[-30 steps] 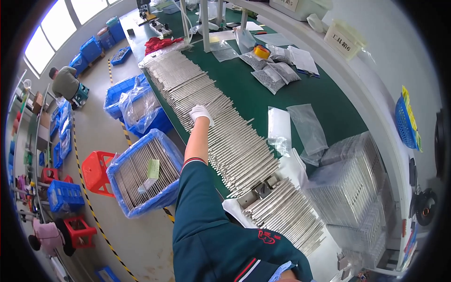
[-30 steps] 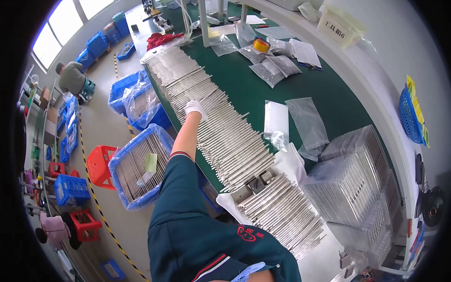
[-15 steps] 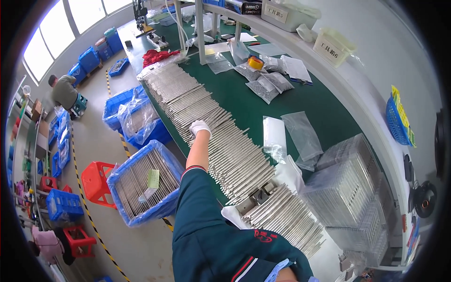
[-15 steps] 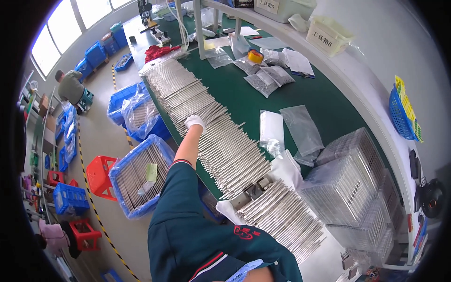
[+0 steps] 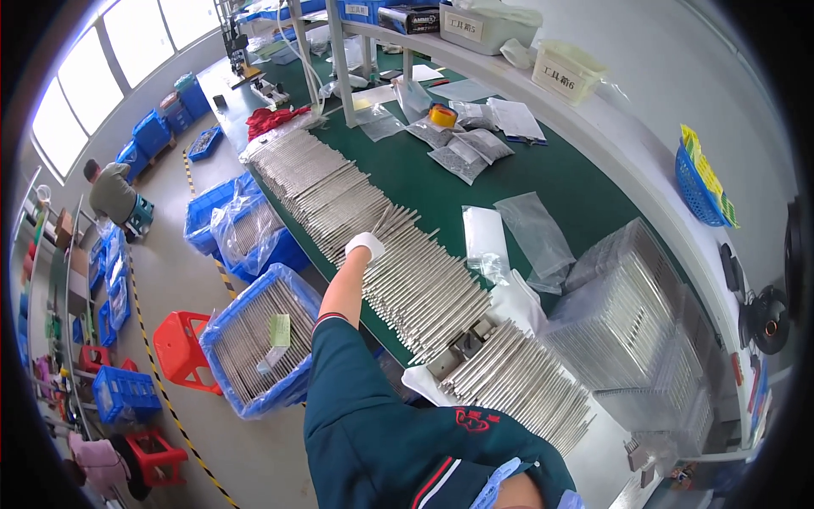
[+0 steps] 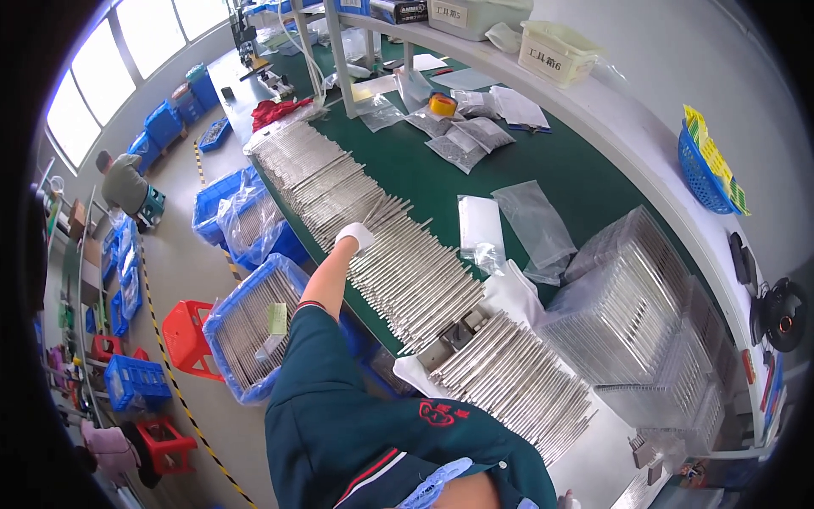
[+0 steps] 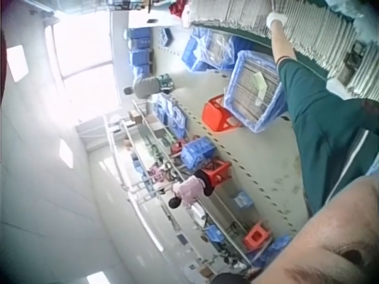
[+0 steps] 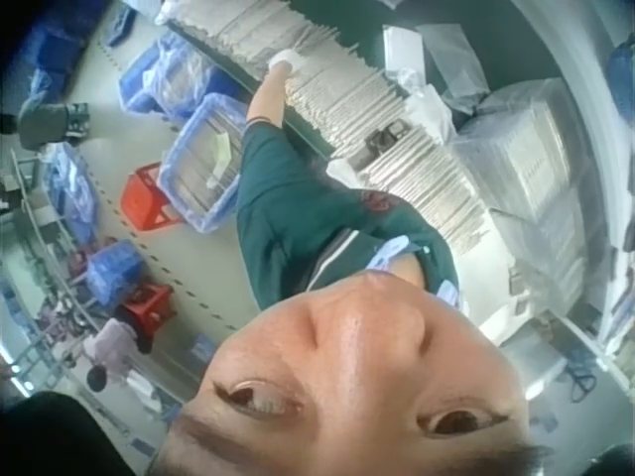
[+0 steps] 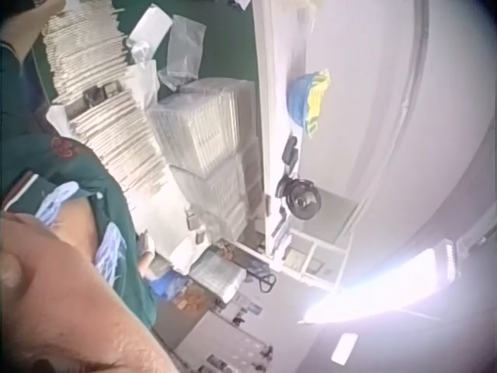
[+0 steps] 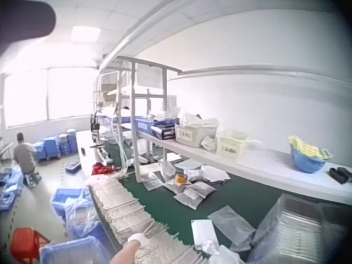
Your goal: Sorting and placing thin metal rods into specialized plastic packaging trays.
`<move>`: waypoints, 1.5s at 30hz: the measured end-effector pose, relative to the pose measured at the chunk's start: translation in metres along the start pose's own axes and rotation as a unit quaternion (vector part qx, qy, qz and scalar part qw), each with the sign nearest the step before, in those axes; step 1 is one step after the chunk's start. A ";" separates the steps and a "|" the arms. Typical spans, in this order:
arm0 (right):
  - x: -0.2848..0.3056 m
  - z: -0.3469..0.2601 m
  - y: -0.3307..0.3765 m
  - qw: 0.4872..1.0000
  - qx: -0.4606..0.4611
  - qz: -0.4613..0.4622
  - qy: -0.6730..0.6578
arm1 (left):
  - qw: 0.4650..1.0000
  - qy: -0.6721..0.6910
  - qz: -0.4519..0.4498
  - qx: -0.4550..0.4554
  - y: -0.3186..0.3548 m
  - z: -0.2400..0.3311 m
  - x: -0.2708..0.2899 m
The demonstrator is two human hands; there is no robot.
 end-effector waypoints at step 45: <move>0.071 -0.086 -0.008 0.810 0.582 0.069 0.000 | 0.375 0.245 -0.894 0.025 0.693 0.506 -0.260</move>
Point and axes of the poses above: each hand's wrist, its own y-axis away from the middle knuckle, its own x-axis out of the back of the hand, z = x × y, the point moved 9 cm from there along -y, towards the middle knuckle, and after that the axes turned 6 degrees about -y, right-handed, at the moved point
